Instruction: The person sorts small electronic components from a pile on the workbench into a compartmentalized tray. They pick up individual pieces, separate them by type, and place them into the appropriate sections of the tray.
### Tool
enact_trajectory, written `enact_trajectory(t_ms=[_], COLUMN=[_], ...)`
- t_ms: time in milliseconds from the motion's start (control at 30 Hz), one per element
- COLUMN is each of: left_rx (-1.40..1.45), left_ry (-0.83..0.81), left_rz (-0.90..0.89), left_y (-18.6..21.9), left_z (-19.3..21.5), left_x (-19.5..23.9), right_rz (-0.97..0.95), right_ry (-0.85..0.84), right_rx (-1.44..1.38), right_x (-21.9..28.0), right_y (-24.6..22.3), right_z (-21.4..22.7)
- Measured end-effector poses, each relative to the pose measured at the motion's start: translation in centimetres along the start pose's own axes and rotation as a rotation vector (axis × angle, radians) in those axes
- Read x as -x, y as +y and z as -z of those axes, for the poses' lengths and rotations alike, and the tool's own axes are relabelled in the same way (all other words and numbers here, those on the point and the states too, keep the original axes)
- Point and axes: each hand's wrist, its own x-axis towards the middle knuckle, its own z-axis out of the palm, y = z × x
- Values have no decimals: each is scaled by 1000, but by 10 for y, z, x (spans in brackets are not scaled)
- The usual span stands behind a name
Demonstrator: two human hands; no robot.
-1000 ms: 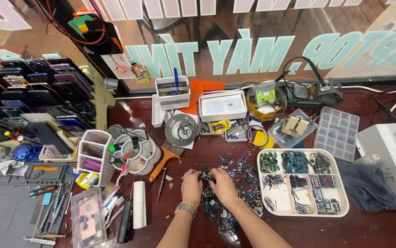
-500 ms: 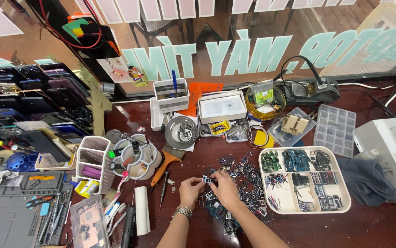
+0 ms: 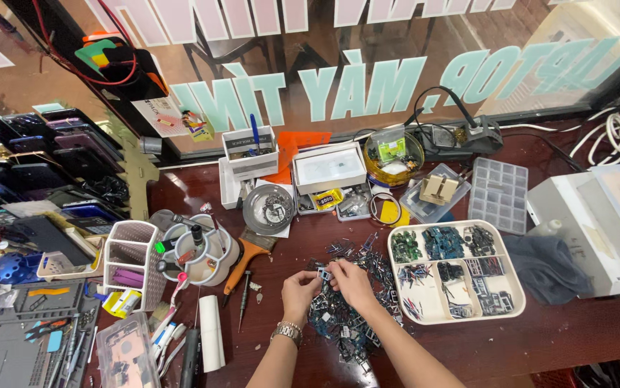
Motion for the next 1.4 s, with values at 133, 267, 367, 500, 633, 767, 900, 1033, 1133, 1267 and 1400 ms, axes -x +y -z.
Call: enact_trajectory(t_ms=[133,267,367,500,633,767,900,1033,1133,1267,1400], left_rx=[198,494,476,367,349,362,343,266,227,62,-36], left_ry=[-112,-278,-342,-425,-531,-597,-573,-611,-630,-530,-466], left_rz=[12,96,110,87,103,120,130,101,105,-36,-174], left_y=[-1,-1,3,13,20,18,9,6,10,15,18], left_z=[-15,-30,-46,-67,-80,-95,-117,-135,-148,-179,-212], left_x=[-2,-4,1,13,21,21,18,18,21,35,49], right_rz=[4,-12,-11,25,31,25,19,56,71,38,76], right_ry=[-23,42,48,116,113,99,148,178,184,240,203], right_rx=[-94,-246,-358,-258,-308,-369,-360,-224,-176,-136,-170], right_x=[-4,5,14,19,22,22,25,31,30,33,42], right_y=[18,28,30,33,44,51,53,55,58,69,85], right_z=[23,48,62,80,100,120,136,155,171,187,213])
